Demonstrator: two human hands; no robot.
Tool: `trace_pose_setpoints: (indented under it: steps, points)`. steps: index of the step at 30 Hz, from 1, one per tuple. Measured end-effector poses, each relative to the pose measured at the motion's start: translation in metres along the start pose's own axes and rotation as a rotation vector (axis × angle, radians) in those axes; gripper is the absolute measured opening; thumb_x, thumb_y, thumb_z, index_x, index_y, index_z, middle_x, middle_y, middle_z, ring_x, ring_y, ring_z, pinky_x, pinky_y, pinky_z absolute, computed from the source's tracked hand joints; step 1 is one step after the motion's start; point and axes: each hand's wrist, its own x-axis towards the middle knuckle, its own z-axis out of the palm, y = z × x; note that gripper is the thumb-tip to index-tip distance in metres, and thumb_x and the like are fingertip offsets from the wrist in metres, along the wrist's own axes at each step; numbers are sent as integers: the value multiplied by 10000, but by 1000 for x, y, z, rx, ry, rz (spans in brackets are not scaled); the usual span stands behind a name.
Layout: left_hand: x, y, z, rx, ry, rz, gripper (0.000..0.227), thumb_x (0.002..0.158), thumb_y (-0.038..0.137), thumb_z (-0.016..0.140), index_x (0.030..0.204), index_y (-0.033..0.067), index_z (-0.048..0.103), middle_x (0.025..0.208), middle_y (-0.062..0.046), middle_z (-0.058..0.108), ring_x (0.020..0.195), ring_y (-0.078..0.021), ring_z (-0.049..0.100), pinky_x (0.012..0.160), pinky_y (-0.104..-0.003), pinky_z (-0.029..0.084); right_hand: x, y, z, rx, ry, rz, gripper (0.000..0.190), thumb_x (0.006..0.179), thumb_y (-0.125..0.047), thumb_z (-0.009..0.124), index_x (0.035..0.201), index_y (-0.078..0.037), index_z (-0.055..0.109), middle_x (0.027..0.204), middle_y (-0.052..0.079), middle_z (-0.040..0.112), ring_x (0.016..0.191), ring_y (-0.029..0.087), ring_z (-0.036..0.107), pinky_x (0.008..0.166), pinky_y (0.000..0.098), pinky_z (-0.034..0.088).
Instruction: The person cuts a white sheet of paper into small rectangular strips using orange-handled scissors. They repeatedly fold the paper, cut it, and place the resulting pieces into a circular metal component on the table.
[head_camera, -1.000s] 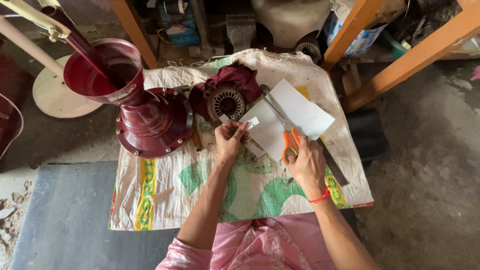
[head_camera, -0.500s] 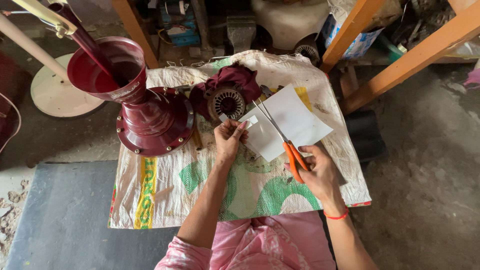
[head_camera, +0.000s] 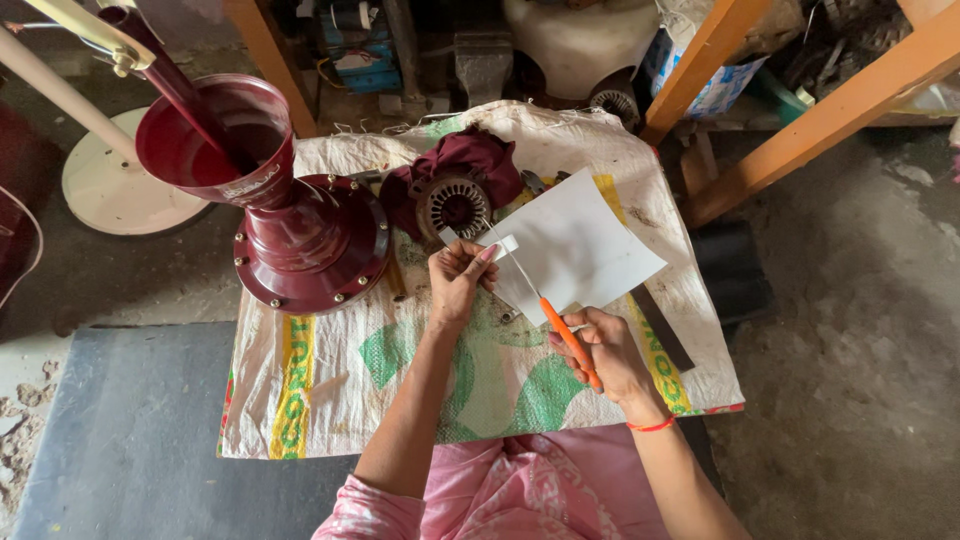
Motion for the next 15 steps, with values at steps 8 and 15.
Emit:
trace_pose_setpoints:
  steps: [8, 15]
  points:
    - [-1, 4, 1, 38, -4, -49, 130, 929, 81, 763, 880, -7, 681, 711, -86, 706, 564, -117, 654, 478, -258, 543, 0, -10, 21, 0, -88, -119, 165, 890, -110, 673, 986, 22, 646, 752, 79, 656, 521, 101, 566, 400, 241, 451]
    - [-3, 8, 4, 60, -11, -66, 130, 936, 80, 760, 879, -7, 681, 716, -77, 702, 570, -107, 647, 496, -249, 533, 4, -4, 25, 26, -93, -170, 267, 899, -184, 754, 876, 41, 613, 703, 108, 648, 470, 123, 572, 360, 254, 425]
